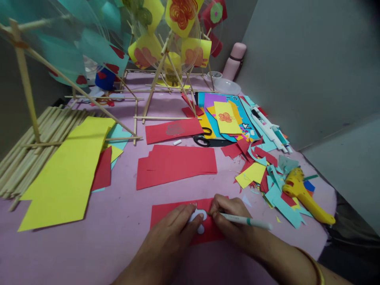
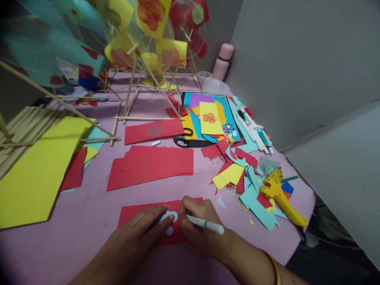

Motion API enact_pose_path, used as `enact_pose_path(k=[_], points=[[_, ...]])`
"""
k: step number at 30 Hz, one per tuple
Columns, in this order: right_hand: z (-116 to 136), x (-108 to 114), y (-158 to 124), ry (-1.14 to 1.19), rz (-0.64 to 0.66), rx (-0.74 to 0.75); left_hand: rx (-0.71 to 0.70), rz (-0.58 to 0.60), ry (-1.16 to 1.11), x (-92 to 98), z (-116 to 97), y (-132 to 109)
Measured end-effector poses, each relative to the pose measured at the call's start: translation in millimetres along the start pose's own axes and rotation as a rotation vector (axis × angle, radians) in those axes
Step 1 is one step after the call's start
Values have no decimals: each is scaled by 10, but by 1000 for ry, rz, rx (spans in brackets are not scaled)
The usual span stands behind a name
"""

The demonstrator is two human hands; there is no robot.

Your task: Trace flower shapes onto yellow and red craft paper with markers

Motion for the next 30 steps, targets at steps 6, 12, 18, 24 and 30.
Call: enact_pose_path(k=[6, 12, 18, 24, 30], points=[[-17, 3, 2, -7, -8, 8, -7, 14, 0, -13, -9, -8], [-23, -3, -10, 10, 1, 31, 4, 19, 6, -32, -3, -14], [-20, -5, -49, 26, 13, 50, -6, 47, 11, -58, 4, -52], [9, -13, -47, 19, 34, 56, -19, 36, 21, -67, 8, -59], [19, -23, -48, 20, 30, 87, 18, 75, -6, -106, 29, -72]])
Point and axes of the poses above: each hand's wrist, its own y-axis towards the middle knuckle, its own x-axis out of the back of the hand, z = x × y, the point moved 8 cm from there along y, towards the middle knuckle, and after that the axes turned 9 degrees about -z, right-handed, at the moved point
